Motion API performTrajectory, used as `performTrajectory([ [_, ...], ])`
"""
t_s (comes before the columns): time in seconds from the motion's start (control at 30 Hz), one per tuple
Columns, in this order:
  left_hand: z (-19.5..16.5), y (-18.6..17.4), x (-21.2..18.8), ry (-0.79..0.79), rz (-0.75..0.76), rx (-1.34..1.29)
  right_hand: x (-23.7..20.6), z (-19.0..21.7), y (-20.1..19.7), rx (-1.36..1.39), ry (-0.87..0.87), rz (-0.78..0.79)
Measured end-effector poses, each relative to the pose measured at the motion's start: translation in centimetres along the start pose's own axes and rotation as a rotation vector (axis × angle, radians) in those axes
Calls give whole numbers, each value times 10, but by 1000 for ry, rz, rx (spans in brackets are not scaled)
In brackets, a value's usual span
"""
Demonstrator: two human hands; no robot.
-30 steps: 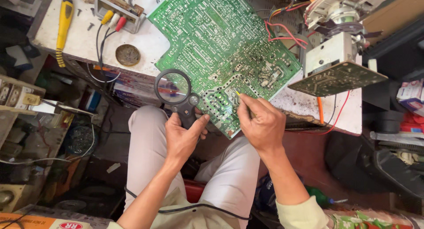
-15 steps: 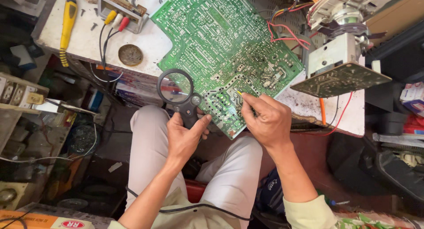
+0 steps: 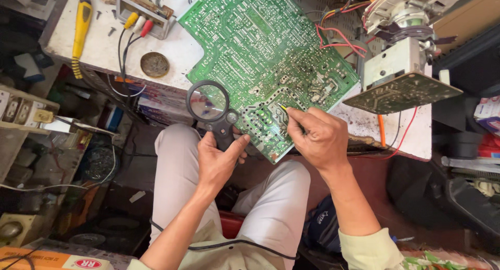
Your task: The person holds a large green circuit board on their lap and inspects it through a handheld magnifying glass, pointing at components with a small orange pick. They then use a yellow multimeter probe to touch and test points on the board, repositioning the board and magnifier repeatedly while probing different areas.
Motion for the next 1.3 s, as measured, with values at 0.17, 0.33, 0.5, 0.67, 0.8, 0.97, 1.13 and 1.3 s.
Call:
performTrajectory([
  [0.17,2,2,0,3,11,2,2,-5,-4,71,50,26],
  [0.33,2,2,0,-8,2,9,-8,-32,-3,176,268,-5],
  [0.5,1,1,0,-6,8,14,-27,-56,4,653,431,-197],
  [0.67,1,2,0,-1,6,29,-24,-61,6,986,420,-219],
  [0.8,3,1,0,-34,-3,39,-4,-31,1,561,59,-120],
  [0.97,2,1,1,-31,-1,33,11,-42,18,644,255,-109],
  [1.13,2,2,0,-17,13,23,18,-45,21,559,285,-83],
  [1.3,3,3,1,-21,14,21,22,-46,21,529,298,-69],
])
Point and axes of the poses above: each hand's wrist, its own x-axis towards the middle knuckle, its own y-axis out of the palm, z = x × y, the point moved 8 cm from there along x, towards the middle knuckle, and after that the axes turned 6 degrees about x, right-handed, at the moved point
